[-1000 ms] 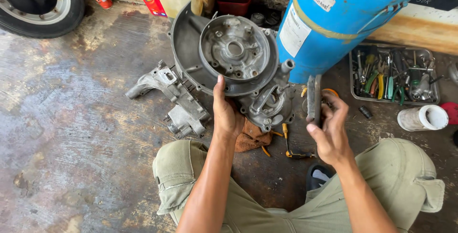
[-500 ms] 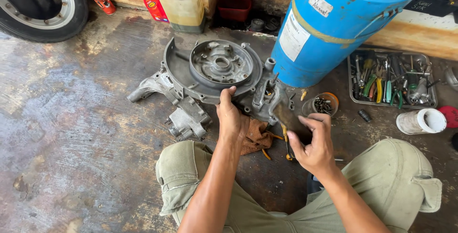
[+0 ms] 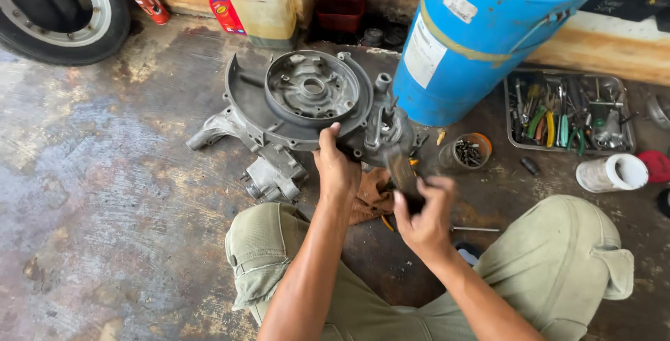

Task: Cleaning a motorcycle engine casing using a screwdriver and a brush

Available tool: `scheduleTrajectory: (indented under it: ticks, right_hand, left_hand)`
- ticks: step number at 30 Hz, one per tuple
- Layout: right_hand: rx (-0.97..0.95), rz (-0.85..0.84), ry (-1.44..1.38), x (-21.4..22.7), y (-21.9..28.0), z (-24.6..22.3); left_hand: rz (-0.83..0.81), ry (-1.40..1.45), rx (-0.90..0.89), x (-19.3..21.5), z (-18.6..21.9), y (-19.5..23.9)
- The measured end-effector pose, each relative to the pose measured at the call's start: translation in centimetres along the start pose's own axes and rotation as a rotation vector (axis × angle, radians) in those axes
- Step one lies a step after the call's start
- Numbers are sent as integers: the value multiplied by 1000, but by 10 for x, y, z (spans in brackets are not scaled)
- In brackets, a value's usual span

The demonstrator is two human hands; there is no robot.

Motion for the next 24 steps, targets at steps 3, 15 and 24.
scheduleTrajectory:
  ticks: [3,15,24]
  right_hand:
    - [-45,-35,-131,-46,18,12]
    - [-131,-98,-89,-4,31,4]
    - [-137,-77,-212,2,14,-5]
  left_hand:
    - [3,75,56,10,-19,-9]
    - [-107,134,72,9,1,-4]
    - [-175,0,-5,14,-3,-14]
Point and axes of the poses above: each hand's wrist, its own y-axis away from the middle knuckle, its own x-axis out of the back of the hand, z = x × y, the point moved 4 cm from there along -y, towards the middle knuckle, and after that the axes turned 4 degrees about -y, right-handed, at the moved point
